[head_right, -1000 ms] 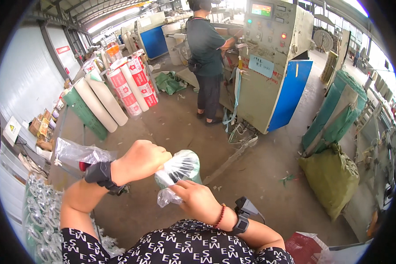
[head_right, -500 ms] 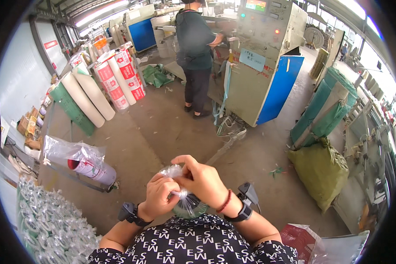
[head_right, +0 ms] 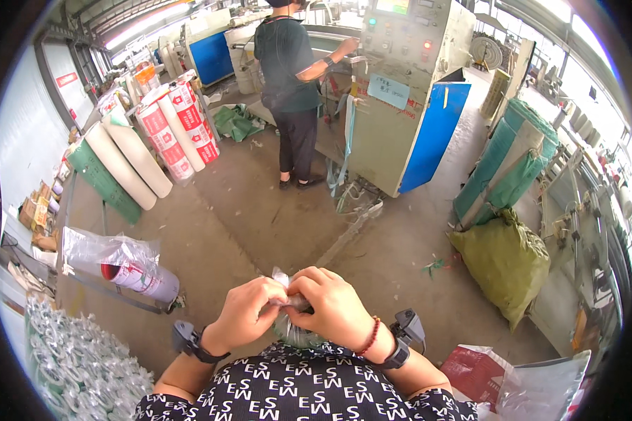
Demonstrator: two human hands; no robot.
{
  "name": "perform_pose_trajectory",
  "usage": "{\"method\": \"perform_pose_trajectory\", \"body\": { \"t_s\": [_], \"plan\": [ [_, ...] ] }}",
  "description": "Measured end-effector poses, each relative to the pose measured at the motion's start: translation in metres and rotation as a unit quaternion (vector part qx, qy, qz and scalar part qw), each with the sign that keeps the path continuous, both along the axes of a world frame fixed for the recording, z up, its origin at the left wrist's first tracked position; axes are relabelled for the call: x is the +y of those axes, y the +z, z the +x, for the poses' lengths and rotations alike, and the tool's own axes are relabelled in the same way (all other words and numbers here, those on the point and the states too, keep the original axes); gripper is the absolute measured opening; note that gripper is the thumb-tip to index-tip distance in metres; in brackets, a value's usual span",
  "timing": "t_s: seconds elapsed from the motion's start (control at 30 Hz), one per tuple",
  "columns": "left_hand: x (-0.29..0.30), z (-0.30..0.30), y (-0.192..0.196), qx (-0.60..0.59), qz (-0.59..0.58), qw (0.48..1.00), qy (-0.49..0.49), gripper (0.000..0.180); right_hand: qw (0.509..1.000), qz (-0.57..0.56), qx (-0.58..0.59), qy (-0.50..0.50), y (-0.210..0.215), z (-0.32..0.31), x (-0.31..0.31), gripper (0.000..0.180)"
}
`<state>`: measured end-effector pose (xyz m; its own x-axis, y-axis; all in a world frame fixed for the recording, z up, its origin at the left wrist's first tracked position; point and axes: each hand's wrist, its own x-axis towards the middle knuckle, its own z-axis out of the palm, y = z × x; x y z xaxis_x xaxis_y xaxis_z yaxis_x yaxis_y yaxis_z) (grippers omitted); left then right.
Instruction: Manually placing rolls of building or insulation material into plastic packaging bags and stacking them.
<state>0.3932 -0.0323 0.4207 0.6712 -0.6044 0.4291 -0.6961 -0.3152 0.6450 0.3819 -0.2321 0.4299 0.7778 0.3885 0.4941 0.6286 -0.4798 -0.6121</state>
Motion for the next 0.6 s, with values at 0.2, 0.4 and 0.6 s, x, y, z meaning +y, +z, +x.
{"method": "perform_pose_trajectory", "body": {
  "t_s": [0.2,0.4,0.6],
  "plan": [
    [-0.011,-0.013,-0.018,-0.016,-0.111,0.985,0.129,0.026,0.992,-0.069,-0.037,-0.103,-0.004,0.002,0.021,0.018],
    [-0.002,-0.021,-0.021,0.096,-0.143,0.973,0.156,0.026,0.984,-0.11,-0.054,-0.127,0.001,0.0,0.03,0.019],
    [-0.004,-0.023,-0.014,0.116,-0.164,0.961,0.188,0.03,0.985,-0.051,-0.127,-0.105,-0.01,0.001,0.028,0.021]
  ]
}}
